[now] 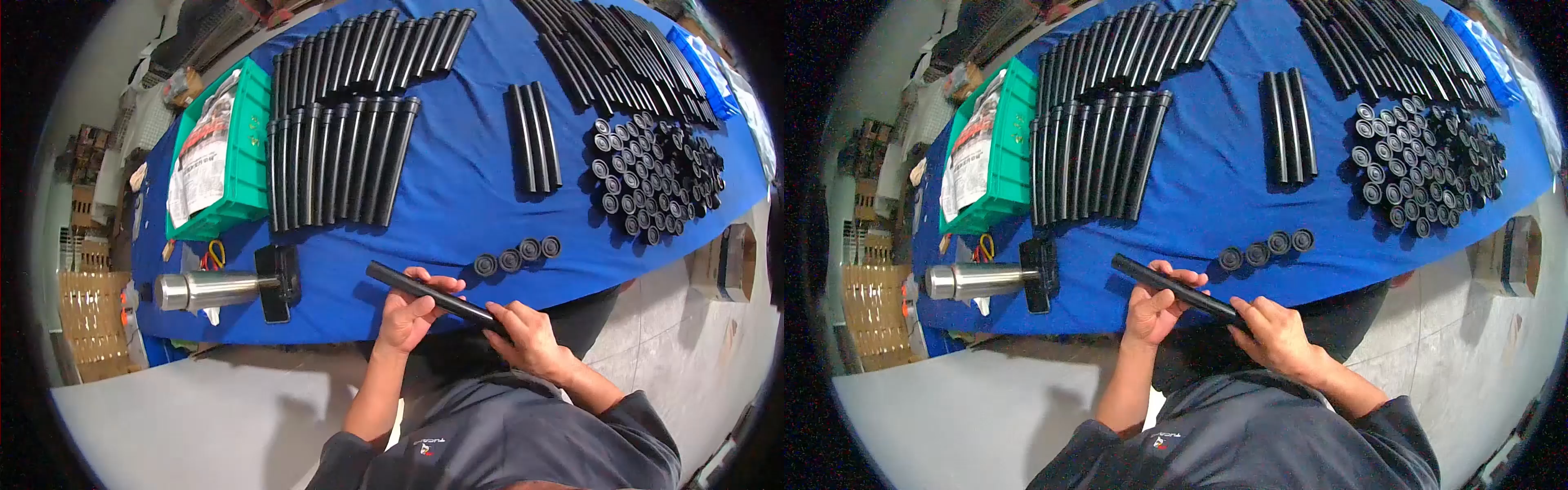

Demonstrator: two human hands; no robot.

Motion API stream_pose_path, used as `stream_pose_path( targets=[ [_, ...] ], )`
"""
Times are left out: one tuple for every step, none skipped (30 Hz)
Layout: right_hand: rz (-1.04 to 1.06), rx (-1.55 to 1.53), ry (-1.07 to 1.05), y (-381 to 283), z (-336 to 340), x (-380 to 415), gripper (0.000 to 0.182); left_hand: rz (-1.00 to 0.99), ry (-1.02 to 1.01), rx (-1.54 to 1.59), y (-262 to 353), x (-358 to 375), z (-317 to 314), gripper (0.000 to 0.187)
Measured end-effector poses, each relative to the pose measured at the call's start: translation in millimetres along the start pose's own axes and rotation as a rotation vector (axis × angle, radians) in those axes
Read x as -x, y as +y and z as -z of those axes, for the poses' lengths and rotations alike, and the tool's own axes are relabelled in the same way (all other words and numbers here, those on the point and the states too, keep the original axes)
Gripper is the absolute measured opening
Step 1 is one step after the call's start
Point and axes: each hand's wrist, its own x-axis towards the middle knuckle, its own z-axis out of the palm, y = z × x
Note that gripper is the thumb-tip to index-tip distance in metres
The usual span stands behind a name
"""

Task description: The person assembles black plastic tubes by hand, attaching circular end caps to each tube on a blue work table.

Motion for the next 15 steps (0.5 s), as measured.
stream_pose_path(
  targets=[
    [0.041,0.074,0.049,-4.3,-3.8,-1.7,0.044,-0.004,0.014,0.005,3.7,1.6,2.0,0.036],
    [0.084,0.15,0.098,-8.3,-6.2,-4.1,0.042,-0.011,0.028,0.01,7.5,3.1,3.8,0.036],
    [-0.074,-0.051,-0.013,-8.2,15.6,8.1,0.042,0.006,-0.005,0.049,-13.2,-0.8,-4.5,0.035],
    [-0.199,-0.283,-0.098,-12.9,22.6,3.1,0.042,0.011,-0.037,0.041,-10.4,-1.6,-2.0,0.035],
    [-0.322,-0.518,-0.184,-14.8,26.6,-0.6,0.042,0.016,-0.066,0.032,-8.2,-1.7,0.3,0.035],
    [-0.59,-0.814,-0.296,-12.7,24.7,-2.9,0.043,0.014,-0.078,0.015,-5.5,-2.1,0.4,0.035],
    [-0.396,-0.574,-0.172,-7.6,18.8,-1.9,0.042,0.011,-0.054,0.01,-5.8,-3.4,-1.3,0.035],
    [-0.202,-0.335,-0.052,-1.7,8.8,0.4,0.041,0.007,-0.026,0.003,-5.5,-3.1,-4.3,0.035],
    [-0.01,-0.095,0.065,-2.0,5.3,-0.4,0.04,0.001,0.002,-0.003,-4.7,-3.4,-7.2,0.035],
    [0.026,0.106,0.095,-5.3,4.7,1.3,0.04,-0.005,-0.017,-0.007,-5.4,-3.3,-3.7,0.037],
    [-0.011,-0.001,0.063,-8.4,8.2,1.3,0.04,-0.011,-0.035,-0.011,-6.5,-2.5,2.5,0.038],
    [-0.048,-0.108,0.033,-10.6,12.5,-0.4,0.04,-0.017,-0.054,-0.016,-5.8,-2.5,4.7,0.039],
    [-0.085,-0.213,0.0,-13.4,18.5,-2.1,0.04,-0.007,-0.065,-0.009,-6.1,-1.9,6.0,0.039],
    [-0.244,-0.498,-0.102,-18.4,27.2,-5.3,0.039,0.002,-0.076,-0.001,-6.1,-1.2,6.6,0.039],
    [-0.284,-0.529,-0.14,-15.3,25.8,-5.0,0.039,0.01,-0.086,0.006,-4.8,-0.8,5.2,0.039]
  ],
)
